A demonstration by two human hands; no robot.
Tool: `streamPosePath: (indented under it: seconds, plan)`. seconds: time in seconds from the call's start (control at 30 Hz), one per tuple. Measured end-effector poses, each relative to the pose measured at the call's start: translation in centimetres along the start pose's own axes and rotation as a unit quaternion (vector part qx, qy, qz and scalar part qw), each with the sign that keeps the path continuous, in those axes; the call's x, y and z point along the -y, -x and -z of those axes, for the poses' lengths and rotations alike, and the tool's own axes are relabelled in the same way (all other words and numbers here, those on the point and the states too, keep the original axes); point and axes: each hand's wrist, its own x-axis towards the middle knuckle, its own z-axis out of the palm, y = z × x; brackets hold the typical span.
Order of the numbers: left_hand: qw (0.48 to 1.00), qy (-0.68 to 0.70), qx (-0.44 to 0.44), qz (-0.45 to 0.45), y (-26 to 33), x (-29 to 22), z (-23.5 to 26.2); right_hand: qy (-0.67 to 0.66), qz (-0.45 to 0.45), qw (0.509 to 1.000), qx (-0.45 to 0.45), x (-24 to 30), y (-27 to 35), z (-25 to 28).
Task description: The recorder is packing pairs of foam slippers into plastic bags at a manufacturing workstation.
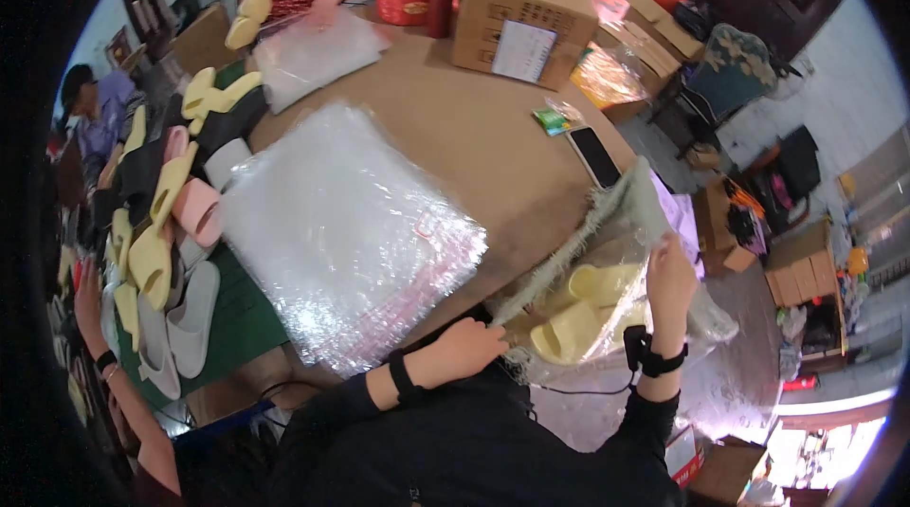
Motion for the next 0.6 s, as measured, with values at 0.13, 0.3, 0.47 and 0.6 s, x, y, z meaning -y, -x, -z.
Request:
streamPosePath:
  seconds: [0.13,0.3,0.47,0.6]
  plan:
    - [0.999,0.032,0.016,0.016,-0.3,0.0,-0.2,-0.034,0.121,0.992,0.025,1.2,1.0,-2.2]
    - [0.998,0.046,0.033,0.038,-0.9,-0.3,-1.8,0.006,0.120,0.964,0.236,4.7,0.8,-1.3]
    - [0.998,0.047,-0.029,-0.007,0.2,0.1,-0.8,-0.061,0.215,0.935,0.276,7.8,1.3,-1.4]
    - [0.992,0.091,-0.087,0.013,2.2,0.4,4.3,-0.228,0.300,0.882,0.283,14.0,2.6,-1.1]
